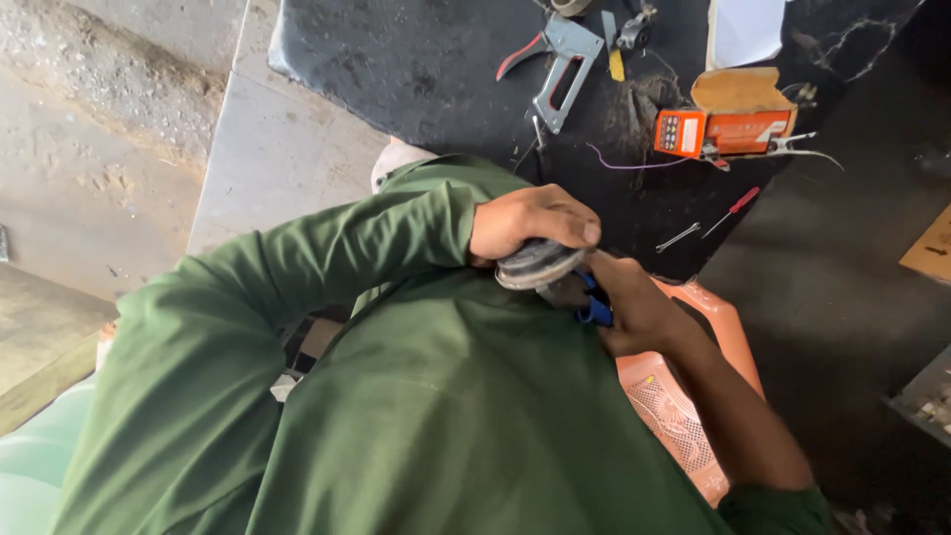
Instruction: The person is repairing and cleaning the internal components of a motorcycle horn on a workbench.
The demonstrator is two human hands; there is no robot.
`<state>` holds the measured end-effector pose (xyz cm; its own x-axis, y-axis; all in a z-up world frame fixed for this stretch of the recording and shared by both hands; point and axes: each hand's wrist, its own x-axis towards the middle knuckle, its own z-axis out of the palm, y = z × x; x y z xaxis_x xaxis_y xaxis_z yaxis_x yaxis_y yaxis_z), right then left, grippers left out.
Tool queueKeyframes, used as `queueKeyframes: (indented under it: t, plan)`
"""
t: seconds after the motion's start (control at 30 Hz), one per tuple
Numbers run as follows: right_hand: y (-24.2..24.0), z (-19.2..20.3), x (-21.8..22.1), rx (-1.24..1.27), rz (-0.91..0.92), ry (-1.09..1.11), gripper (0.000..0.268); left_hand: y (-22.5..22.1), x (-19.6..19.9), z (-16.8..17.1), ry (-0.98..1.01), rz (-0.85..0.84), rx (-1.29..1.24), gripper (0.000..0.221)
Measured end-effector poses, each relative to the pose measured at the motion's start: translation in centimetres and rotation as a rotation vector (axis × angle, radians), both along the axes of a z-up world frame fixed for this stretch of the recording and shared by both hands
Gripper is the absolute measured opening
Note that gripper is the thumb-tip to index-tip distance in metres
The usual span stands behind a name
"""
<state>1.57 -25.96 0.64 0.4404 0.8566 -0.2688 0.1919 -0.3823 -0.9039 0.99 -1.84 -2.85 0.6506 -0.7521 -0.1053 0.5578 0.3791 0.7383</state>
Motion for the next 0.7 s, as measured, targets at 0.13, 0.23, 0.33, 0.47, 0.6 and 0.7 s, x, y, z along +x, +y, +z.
queueKeyframes:
  t: [0.13, 0.23, 0.33, 0.47, 0.6, 0.7]
  plan:
    - [-0.5, 0.8, -0.4, -0.051, -0.015, 0.03, 0.058, 0.6, 0.4, -0.7, 0.081, 0.061, -0.081, 0.033]
    - [-1.2, 1.4, -0.8, -0.234, -0.01, 0.123, 0.064, 1.7, 1.2, 0.8, -0.035, 0.139, 0.043, 0.034]
    - [-1.9, 2.2, -1.1, -0.287, -0.022, 0.351, 0.072, 3.0, 1.9, 3.6, -0.192, 0.119, 0.285, 0.035]
    - [-2.0, 3.5, -0.9, -0.269, -0.068, 0.555, 0.085, 4.1, 2.1, 4.9, -0.348, 0.17, 0.43, 0.032]
    - [-1.8, 4.8, -0.4, -0.298, -0.104, 0.691, 0.099, 4.6, 2.2, 5.7, -0.459, 0.205, 0.502, 0.031]
    - [-1.0, 5.9, -0.1, -0.367, -0.092, 0.721, 0.095, 4.6, 2.2, 5.7, -0.509, 0.258, 0.505, 0.031]
